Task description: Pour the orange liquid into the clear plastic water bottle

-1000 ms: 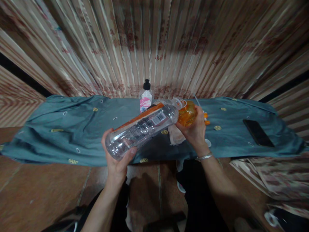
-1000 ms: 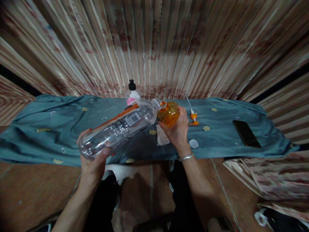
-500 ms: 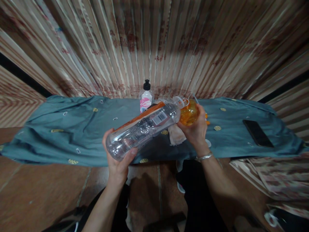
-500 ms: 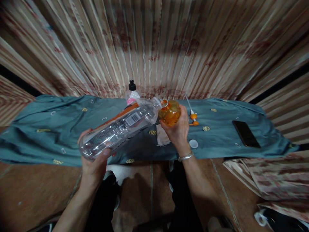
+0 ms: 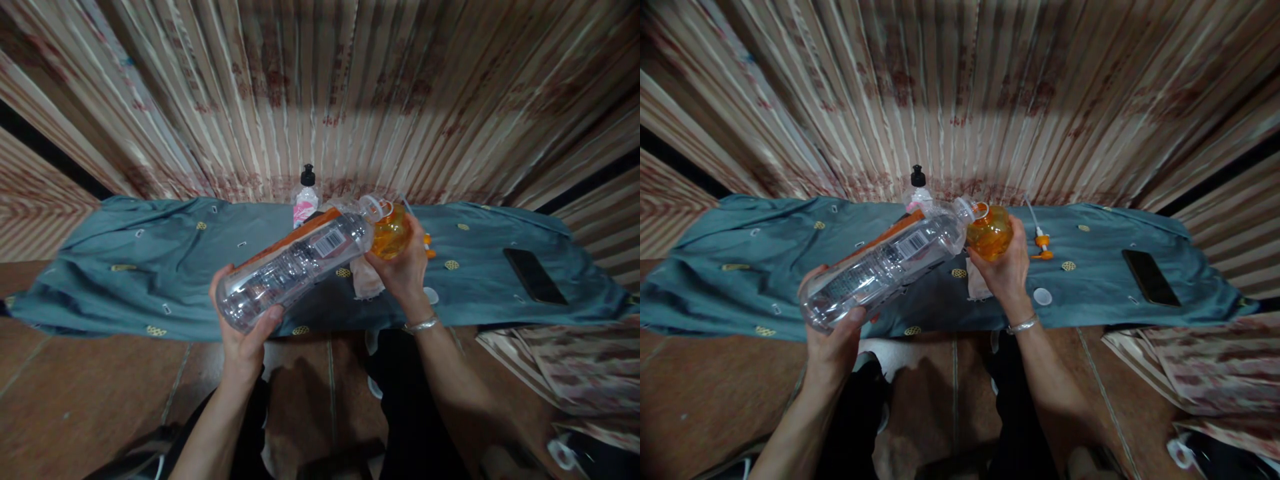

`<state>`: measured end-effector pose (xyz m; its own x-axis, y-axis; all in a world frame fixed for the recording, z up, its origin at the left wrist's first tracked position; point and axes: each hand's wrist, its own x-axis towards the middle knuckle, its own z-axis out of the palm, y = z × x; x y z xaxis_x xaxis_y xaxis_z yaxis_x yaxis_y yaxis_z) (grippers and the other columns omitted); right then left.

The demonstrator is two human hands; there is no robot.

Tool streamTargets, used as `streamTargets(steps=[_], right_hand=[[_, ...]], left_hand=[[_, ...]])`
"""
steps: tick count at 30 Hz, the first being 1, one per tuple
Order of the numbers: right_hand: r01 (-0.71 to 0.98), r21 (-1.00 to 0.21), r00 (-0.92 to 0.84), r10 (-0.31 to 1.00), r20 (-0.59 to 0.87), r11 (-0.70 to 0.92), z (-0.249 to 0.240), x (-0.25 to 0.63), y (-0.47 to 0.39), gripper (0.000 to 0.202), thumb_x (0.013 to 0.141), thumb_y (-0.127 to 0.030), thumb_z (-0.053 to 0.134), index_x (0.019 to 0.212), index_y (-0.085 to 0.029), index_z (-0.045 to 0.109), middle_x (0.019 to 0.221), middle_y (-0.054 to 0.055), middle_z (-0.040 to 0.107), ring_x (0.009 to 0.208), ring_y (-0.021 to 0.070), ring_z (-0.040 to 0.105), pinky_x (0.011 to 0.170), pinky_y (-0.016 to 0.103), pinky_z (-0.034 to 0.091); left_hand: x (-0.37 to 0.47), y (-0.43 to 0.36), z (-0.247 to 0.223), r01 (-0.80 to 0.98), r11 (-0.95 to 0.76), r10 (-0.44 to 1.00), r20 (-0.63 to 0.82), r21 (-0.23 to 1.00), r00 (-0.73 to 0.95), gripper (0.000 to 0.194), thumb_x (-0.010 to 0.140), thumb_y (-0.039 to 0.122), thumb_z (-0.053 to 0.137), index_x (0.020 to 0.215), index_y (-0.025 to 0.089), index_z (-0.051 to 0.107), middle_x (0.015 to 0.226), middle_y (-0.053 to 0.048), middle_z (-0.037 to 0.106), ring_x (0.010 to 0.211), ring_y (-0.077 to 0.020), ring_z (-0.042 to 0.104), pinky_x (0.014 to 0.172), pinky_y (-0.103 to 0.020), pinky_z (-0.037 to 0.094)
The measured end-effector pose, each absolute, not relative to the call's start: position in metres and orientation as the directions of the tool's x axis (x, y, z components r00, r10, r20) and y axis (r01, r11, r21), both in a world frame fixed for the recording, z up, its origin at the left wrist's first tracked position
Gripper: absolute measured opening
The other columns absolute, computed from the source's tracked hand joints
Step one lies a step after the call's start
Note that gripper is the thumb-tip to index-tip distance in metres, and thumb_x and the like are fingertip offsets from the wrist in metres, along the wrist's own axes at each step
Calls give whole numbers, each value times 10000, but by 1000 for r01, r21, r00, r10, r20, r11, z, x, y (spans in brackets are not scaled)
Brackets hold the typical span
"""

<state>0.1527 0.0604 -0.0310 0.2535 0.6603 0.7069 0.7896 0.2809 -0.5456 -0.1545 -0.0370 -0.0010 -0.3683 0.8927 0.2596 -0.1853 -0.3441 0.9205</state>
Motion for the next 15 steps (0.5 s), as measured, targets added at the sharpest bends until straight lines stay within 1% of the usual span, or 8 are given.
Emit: streamTargets(steps=[2, 5, 11, 15], right_hand=[[787, -546, 249, 661, 708, 288, -32, 151, 60, 1060, 787, -492, 968, 1675, -235, 449, 1623, 193, 647, 1525, 437, 652, 1323, 716, 548], [781, -549, 241, 669, 704, 296, -35, 149, 59, 1047, 810, -529, 952, 1679, -239, 445, 1616, 191, 649, 1518, 436, 656, 1315, 723, 551], [785, -547, 234, 678, 697, 291, -38, 147, 58, 1048, 831, -569, 939, 1688, -230, 442, 1610, 195, 657, 1505, 436, 672, 1297, 714, 572], [796, -537, 225, 687, 691, 279, -38, 148, 56, 1069, 837, -571, 948, 1707, -243, 421, 1635, 192, 647, 1523, 434, 664, 1303, 702, 576]], left_hand=[[-156, -37, 0, -187, -333, 896, 249, 924, -368, 1015, 646, 506, 1123, 1471, 311, 564, 1152, -17, 745, 848, -191, 707, 690, -283, 590], [-158, -37, -1, -193, -329, 898, 243, 925, -367, 1032, 629, 506, 1129, 1471, 310, 563, 1144, -15, 743, 832, -189, 699, 685, -286, 579], [-161, -39, -4, -176, -318, 897, 236, 932, -375, 1022, 635, 512, 1124, 1474, 313, 577, 1169, -18, 732, 855, -198, 707, 758, -320, 598], [-163, -39, -5, -161, -314, 898, 238, 936, -371, 1026, 638, 518, 1121, 1486, 317, 580, 1227, -37, 737, 950, -231, 744, 809, -334, 614]])
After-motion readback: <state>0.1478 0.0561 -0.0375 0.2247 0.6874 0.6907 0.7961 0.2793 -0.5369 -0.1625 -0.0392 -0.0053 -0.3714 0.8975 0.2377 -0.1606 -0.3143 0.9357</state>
